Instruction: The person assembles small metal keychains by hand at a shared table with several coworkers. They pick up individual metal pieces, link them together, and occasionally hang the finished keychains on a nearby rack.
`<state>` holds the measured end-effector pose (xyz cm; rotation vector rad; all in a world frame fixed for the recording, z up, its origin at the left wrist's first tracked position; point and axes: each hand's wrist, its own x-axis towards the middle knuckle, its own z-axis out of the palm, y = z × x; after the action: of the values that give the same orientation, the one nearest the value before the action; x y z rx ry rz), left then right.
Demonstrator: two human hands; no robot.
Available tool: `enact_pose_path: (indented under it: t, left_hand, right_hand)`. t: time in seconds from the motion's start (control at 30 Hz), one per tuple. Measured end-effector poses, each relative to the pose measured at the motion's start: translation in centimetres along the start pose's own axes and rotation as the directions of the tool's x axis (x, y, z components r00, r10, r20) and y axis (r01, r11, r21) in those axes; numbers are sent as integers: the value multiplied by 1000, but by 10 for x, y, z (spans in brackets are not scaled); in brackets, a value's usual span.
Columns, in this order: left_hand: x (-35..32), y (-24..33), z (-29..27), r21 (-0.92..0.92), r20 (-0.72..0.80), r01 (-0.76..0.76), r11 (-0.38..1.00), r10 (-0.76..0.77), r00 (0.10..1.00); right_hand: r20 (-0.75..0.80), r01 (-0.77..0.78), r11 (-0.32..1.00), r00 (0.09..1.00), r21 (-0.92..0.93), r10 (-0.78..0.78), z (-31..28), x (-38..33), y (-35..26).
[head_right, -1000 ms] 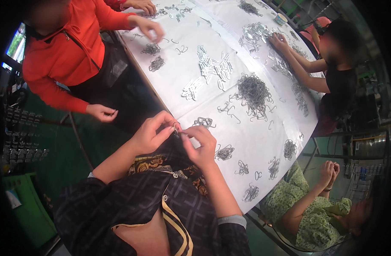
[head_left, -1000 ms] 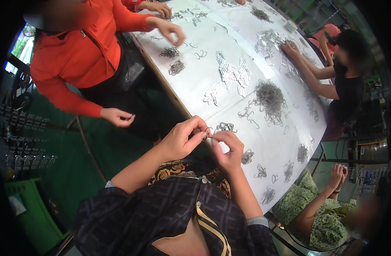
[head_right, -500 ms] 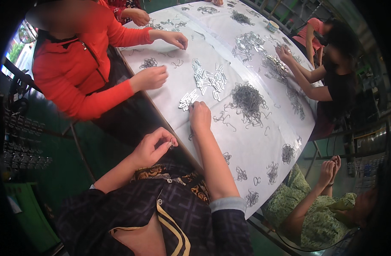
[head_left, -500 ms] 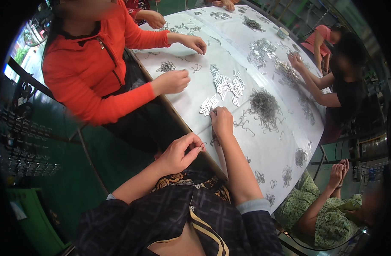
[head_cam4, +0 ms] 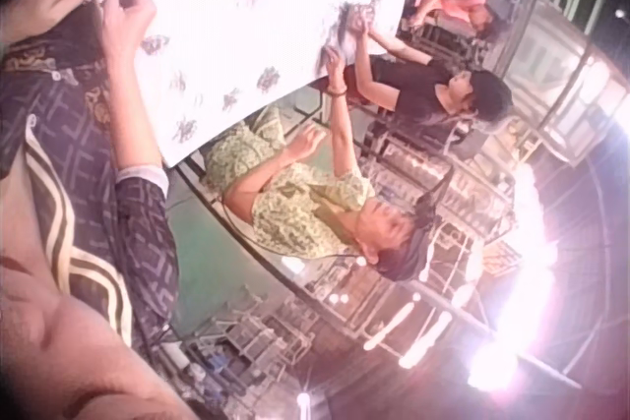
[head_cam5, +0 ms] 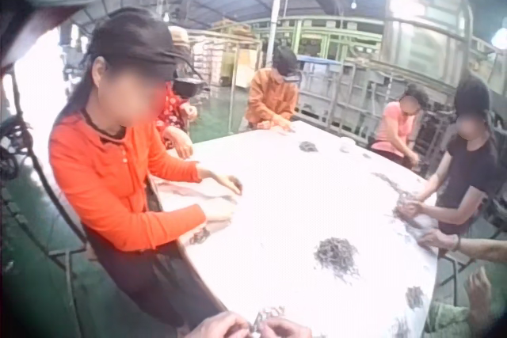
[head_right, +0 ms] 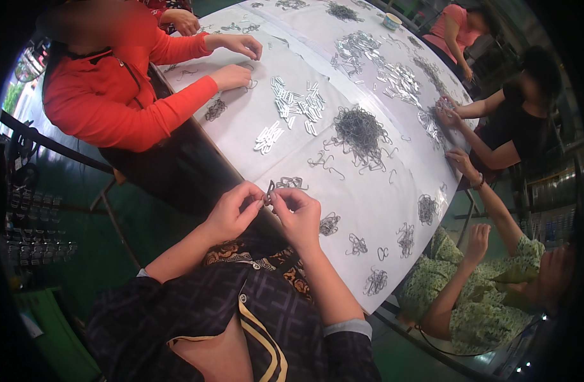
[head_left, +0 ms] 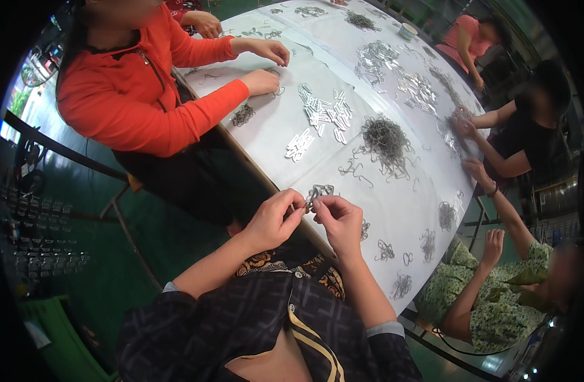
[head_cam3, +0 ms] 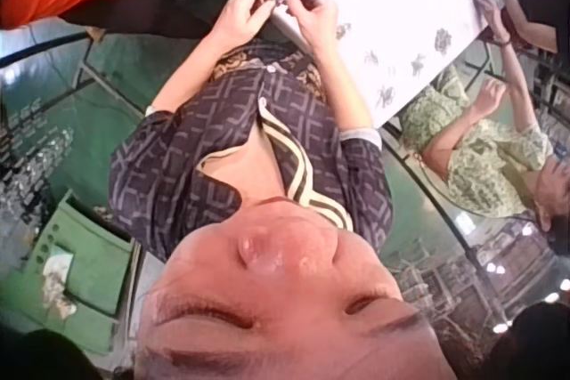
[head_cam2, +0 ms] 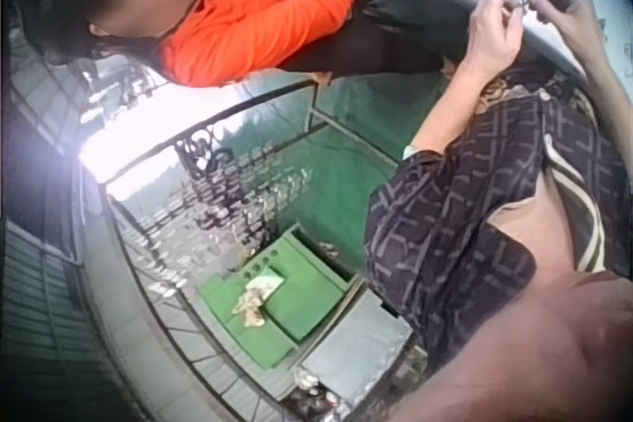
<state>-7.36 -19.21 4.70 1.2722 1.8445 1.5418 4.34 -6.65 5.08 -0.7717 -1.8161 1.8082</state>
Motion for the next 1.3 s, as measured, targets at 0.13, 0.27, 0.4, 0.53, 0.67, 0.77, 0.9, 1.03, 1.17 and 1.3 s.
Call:
enact_pose_path:
  t: [0.13,0.27,0.4,0.53,0.67,0.77,0.9,1.03,1.17,1.3]
  left_hand:
    - [-5,4,7,71,60,-39,997,35,998]
    - [-6,7,4,92,167,-59,994,43,985]
    - [20,10,-15,37,364,84,996,-92,927]
    - [65,-16,7,217,228,-137,966,86,970]
    - [117,-61,85,427,323,-512,745,403,856]
    - [132,-72,118,605,413,-600,524,438,799]
    - [145,-76,148,679,500,-650,340,434,750]
    - [149,-68,158,687,582,-675,269,352,733]
    - [156,-89,148,675,496,-615,408,367,787]
    - [128,-56,110,383,174,-258,887,205,963]
  right_hand:
    - [-71,118,989,990,-90,-125,-2,-17,0]
    - [-102,279,939,947,-202,-304,-2,-30,3]
    - [-153,322,902,914,-289,-375,-5,-42,5]
    - [-139,364,879,897,-308,-420,-5,-52,8]
    - [-181,375,872,878,-315,-443,-12,-58,18]
    - [-166,379,877,884,-296,-437,-10,-64,16]
    - [-165,376,876,884,-303,-437,-15,-69,18]
    - [-178,368,880,885,-300,-431,-20,-71,17]
    - [-170,401,868,872,-293,-460,-18,-69,11]
    - [-202,393,870,865,-297,-460,-17,-67,12]
